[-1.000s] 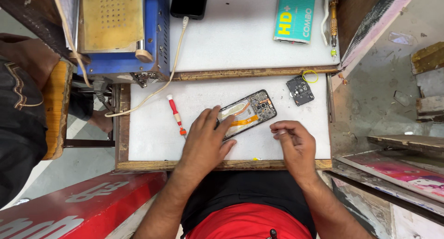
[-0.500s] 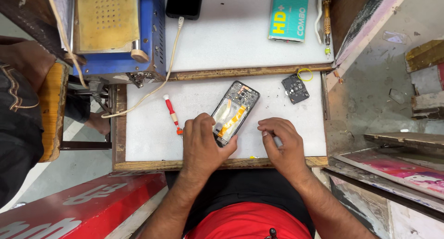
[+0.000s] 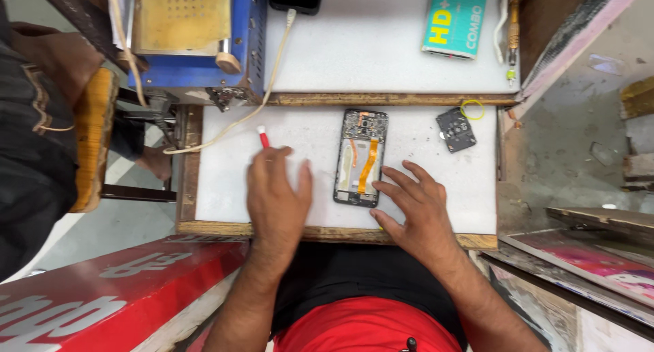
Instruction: The person uses a red-handled screwdriver to remove screws from a disassembled mobile phone on a white workbench. They then detach a small black component from the phone's internal assembly and place it on the table.
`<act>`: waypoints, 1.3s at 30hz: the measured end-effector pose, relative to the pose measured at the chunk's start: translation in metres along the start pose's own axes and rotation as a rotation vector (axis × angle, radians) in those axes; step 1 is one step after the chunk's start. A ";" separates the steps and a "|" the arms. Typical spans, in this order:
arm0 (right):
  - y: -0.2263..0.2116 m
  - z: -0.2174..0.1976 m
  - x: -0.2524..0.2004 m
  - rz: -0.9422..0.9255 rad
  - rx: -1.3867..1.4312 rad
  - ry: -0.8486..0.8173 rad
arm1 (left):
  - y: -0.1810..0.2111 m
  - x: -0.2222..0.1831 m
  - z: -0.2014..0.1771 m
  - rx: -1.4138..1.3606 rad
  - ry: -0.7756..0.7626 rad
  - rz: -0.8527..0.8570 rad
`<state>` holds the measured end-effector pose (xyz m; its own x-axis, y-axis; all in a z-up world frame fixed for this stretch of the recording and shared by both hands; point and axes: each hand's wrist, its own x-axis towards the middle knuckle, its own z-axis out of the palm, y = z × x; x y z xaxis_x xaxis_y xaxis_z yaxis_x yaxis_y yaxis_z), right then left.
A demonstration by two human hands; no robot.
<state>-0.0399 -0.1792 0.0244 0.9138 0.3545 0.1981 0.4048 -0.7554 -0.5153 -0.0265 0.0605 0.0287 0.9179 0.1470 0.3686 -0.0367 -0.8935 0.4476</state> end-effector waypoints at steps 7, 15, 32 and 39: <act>-0.001 0.010 -0.003 0.014 -0.110 0.033 | -0.034 0.024 0.002 0.115 -0.297 -0.131; -0.001 0.010 -0.001 0.020 -0.112 0.046 | -0.028 0.018 0.011 -0.350 -0.499 -0.234; -0.005 0.004 0.004 0.018 -0.042 0.028 | -0.022 -0.029 0.043 -0.706 0.026 0.394; -0.004 0.004 -0.001 0.027 -0.034 0.032 | -0.015 -0.026 0.034 -0.513 0.134 0.444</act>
<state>-0.0429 -0.1744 0.0228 0.9249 0.3160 0.2115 0.3801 -0.7829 -0.4925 -0.0366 0.0552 -0.0155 0.7170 -0.1055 0.6890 -0.6105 -0.5721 0.5477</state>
